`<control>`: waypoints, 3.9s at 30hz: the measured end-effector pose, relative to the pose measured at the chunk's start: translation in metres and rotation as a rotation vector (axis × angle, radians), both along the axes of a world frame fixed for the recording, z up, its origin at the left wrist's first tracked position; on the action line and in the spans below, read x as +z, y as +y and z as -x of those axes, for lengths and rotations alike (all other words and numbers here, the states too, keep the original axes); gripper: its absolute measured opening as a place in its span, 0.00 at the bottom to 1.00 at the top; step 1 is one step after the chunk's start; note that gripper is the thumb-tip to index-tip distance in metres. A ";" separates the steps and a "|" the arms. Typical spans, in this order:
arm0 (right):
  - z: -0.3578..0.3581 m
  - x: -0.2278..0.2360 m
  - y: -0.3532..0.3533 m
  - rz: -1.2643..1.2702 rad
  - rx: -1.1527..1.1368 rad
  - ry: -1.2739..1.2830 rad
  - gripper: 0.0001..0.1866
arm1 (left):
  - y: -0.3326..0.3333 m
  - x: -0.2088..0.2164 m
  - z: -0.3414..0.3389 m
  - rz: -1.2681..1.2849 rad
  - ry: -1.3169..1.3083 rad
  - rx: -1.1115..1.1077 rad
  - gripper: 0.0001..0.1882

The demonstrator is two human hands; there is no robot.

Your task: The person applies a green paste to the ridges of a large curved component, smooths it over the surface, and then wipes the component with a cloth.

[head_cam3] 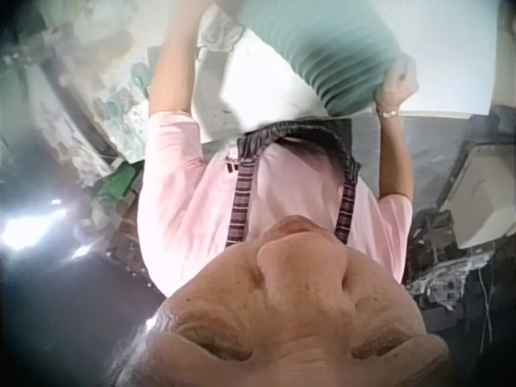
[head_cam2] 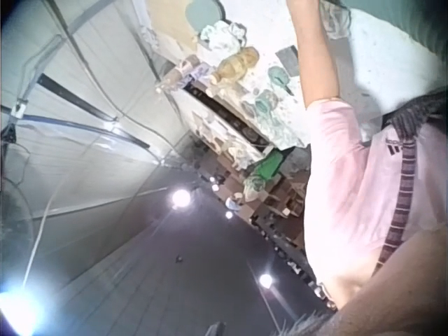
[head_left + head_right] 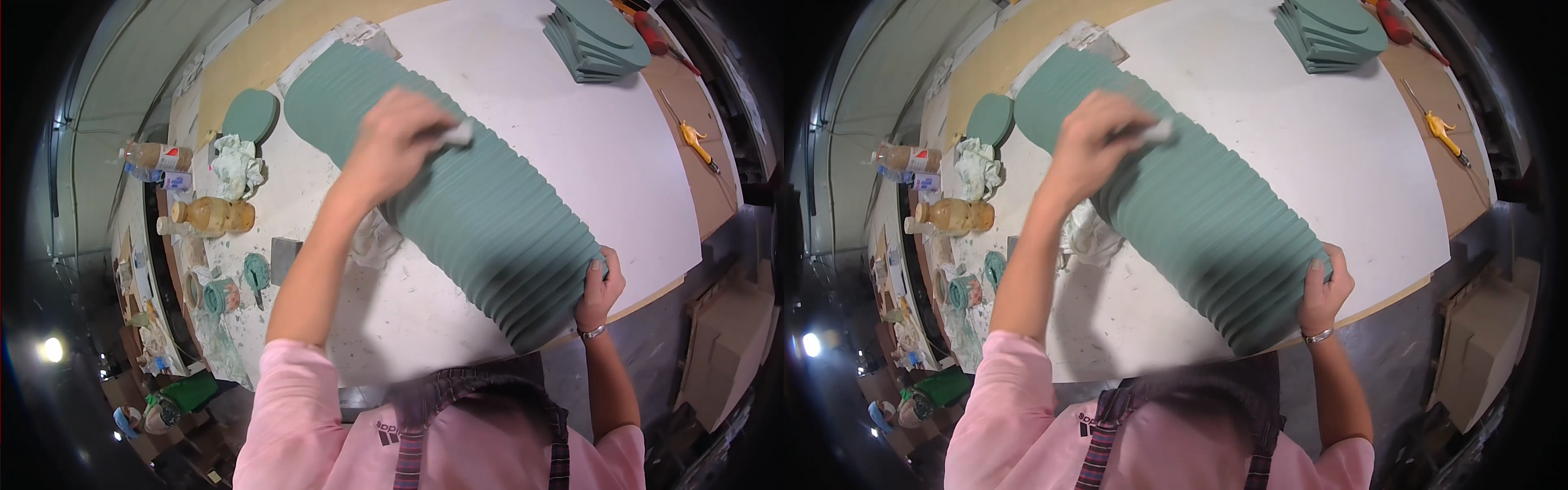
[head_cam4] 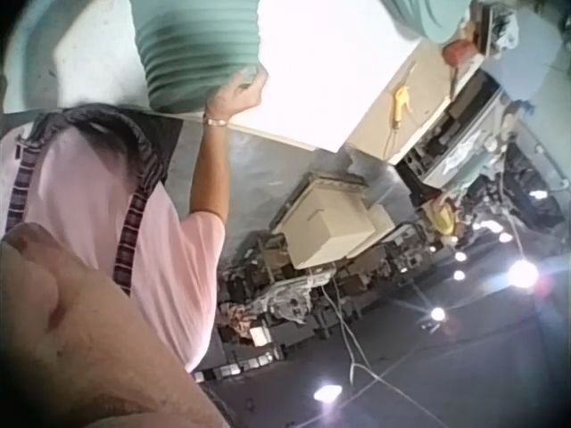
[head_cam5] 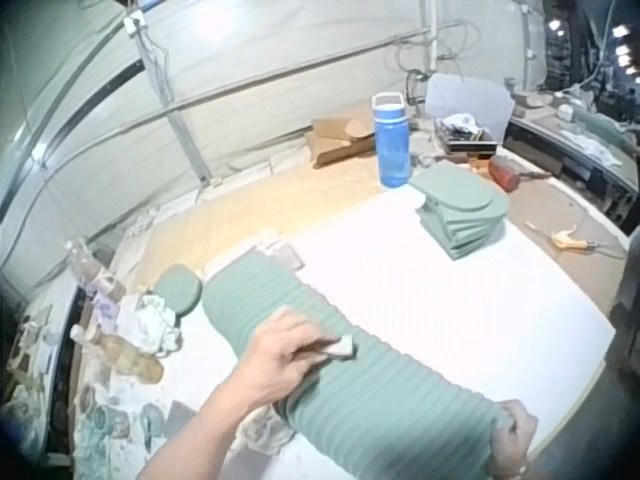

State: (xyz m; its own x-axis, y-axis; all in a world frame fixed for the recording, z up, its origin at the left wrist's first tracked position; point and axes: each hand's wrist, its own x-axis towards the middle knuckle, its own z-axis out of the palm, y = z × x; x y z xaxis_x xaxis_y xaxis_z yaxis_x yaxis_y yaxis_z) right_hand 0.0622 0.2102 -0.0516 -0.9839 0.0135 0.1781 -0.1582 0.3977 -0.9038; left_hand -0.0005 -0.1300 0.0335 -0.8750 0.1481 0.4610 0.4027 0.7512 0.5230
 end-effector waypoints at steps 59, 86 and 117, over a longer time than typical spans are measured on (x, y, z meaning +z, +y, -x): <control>0.166 0.044 -0.179 0.010 0.851 -0.642 0.28 | 0.071 -0.027 -0.159 -1.552 0.205 0.761 0.13; 0.157 0.037 -0.169 -0.055 1.049 -0.759 0.36 | 0.063 -0.043 -0.114 0.027 0.173 0.824 0.12; 0.152 0.034 -0.178 -0.360 0.828 -0.597 0.35 | 0.033 -0.077 -0.106 -0.696 0.136 1.042 0.19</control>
State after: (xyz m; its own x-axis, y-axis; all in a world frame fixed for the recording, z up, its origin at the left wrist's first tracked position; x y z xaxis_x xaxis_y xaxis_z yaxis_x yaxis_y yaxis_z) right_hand -0.0894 0.0322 -0.0172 -0.5924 -0.6526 -0.4724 -0.0730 0.6274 -0.7753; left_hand 0.1053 -0.0967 -0.0437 -0.3690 -0.8925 0.2592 -0.1326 0.3266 0.9358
